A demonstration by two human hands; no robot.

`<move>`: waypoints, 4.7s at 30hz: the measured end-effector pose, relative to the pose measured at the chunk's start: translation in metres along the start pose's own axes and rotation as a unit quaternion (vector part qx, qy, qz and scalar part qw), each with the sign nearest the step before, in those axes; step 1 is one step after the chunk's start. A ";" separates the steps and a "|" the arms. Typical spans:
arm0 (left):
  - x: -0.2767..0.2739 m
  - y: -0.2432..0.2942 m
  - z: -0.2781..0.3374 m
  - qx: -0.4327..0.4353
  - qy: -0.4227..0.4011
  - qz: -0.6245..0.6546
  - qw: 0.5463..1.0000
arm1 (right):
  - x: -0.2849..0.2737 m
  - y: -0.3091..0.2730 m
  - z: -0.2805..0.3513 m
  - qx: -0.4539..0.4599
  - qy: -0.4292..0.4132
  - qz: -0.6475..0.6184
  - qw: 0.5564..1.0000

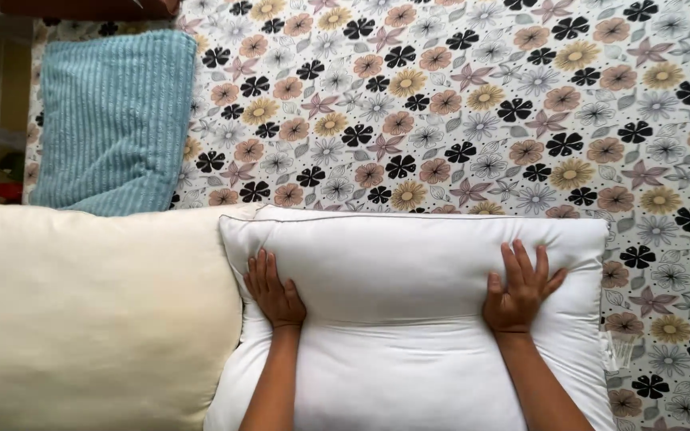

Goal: The person arranges bedding on a bed by placing a folded blue towel, a patterned cloth, and several white pillows. They then use a feather duster to clean the surface of the pillows.

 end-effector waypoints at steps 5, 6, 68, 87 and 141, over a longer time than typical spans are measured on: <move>-0.010 0.006 -0.006 -0.001 -0.003 -0.011 1.000 | -0.006 0.000 0.000 -0.009 0.007 -0.007 1.000; -0.014 0.008 -0.007 0.000 -0.010 -0.008 1.000 | -0.013 -0.001 0.001 -0.006 0.006 -0.009 1.000; -0.481 -0.462 -0.021 -0.216 -0.053 0.171 0.960 | 0.113 -0.477 0.129 0.266 -0.251 -0.439 0.820; -0.501 -0.601 -0.159 -0.352 -0.169 0.460 0.797 | 0.033 -0.617 0.109 0.249 -0.006 -0.422 0.872; -0.635 -0.832 0.060 -0.163 -0.211 0.192 0.945 | 0.478 -1.141 0.483 -0.039 -0.646 -0.282 0.709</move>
Point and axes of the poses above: each hand's wrist, its own z-axis away from the middle knuckle, its own x-axis out of the palm, y = z × x, the point moved 2 cm from there along -z, towards the middle knuckle, and after that the axes turned 1 degree about -x, right-handed, at the moved point
